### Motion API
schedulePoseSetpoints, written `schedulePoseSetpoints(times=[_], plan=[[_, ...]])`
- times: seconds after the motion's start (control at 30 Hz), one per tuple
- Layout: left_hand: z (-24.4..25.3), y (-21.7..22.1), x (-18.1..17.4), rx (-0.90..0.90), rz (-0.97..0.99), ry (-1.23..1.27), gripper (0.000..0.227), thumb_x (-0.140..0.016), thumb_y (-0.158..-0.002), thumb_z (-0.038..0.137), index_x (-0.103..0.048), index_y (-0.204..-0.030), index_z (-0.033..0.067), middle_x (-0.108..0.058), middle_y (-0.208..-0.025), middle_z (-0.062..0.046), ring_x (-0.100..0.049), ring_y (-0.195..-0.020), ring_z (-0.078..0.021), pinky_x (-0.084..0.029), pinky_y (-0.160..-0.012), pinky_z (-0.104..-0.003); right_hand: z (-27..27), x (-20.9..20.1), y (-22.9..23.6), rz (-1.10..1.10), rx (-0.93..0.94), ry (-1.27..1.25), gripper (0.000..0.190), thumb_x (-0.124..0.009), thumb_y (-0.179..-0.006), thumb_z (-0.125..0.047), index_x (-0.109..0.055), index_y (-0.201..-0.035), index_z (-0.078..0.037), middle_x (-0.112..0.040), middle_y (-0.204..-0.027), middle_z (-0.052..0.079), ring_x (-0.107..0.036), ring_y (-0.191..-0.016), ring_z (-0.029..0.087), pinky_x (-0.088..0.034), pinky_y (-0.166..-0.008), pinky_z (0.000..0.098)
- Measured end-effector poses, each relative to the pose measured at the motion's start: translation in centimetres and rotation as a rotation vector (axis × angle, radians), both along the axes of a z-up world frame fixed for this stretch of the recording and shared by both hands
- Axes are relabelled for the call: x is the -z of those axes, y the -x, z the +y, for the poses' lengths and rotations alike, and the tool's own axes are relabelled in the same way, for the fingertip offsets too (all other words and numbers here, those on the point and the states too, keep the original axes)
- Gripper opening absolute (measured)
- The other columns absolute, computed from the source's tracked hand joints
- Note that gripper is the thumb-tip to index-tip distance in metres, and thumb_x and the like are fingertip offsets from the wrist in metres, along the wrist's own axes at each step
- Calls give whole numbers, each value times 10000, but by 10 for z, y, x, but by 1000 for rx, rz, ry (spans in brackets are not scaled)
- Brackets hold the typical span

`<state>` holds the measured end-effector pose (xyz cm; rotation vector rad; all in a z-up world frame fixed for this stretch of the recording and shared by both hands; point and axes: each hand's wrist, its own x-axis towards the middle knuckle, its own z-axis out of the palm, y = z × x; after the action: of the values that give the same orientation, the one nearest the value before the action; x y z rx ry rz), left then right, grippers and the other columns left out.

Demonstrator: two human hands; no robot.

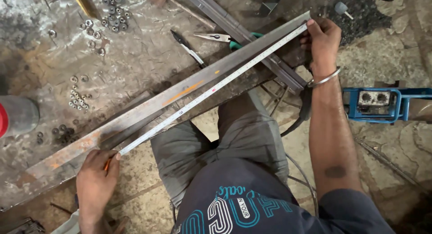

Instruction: The recorder is measuring a long metal L-beam using a measuring tape and marking it with white chalk.

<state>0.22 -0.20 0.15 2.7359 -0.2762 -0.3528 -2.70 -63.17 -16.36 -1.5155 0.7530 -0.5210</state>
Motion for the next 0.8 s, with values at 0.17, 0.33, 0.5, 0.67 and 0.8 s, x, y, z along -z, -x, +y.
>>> schedulePoseSetpoints(times=[0.17, 0.33, 0.5, 0.67, 0.8], plan=[[4, 1, 4, 2, -5, -27, 182, -678, -971, 223, -742, -1054, 73, -679, -1019, -129, -667, -899, -361, -527, -759, -448, -3, 3, 0, -13, 11, -31, 148, -714, -1075, -134, -688, -1058, 11, -701, -827, 45, -670, -618, 126, -525, -512, 272], [7, 1, 10, 13, -13, -50, 190, -687, -974, 242, -745, -1054, 79, -685, -1023, -119, -678, -894, -345, -537, -757, -447, -3, 4, 2, -29, 7, -55, 146, -717, -1076, -133, -682, -1043, 5, -692, -823, 42, -678, -623, 124, -534, -517, 271], [6, -1, 11, 33, -53, -77, 200, -693, -975, 244, -737, -1049, 63, -691, -1047, -135, -680, -910, -359, -540, -753, -456, -5, 7, 3, -19, 11, -46, 154, -726, -1076, -127, -662, -1031, 6, -709, -829, 49, -677, -608, 123, -544, -515, 273], [7, -3, 21, 83, -114, -70, 192, -689, -986, 231, -731, -1050, 55, -704, -1068, -142, -687, -915, -350, -555, -777, -452, -9, 14, 5, -63, -27, -35, 152, -717, -1099, -128, -688, -1085, 20, -716, -858, 63, -683, -634, 131, -547, -541, 275], [-3, -4, 19, 80, -107, -51, 183, -690, -983, 228, -744, -1042, 64, -717, -1077, -139, -701, -892, -327, -571, -762, -441, -7, 13, 5, -59, -21, -10, 164, -718, -1103, -136, -676, -1098, 23, -718, -857, 63, -694, -643, 131, -567, -551, 279]])
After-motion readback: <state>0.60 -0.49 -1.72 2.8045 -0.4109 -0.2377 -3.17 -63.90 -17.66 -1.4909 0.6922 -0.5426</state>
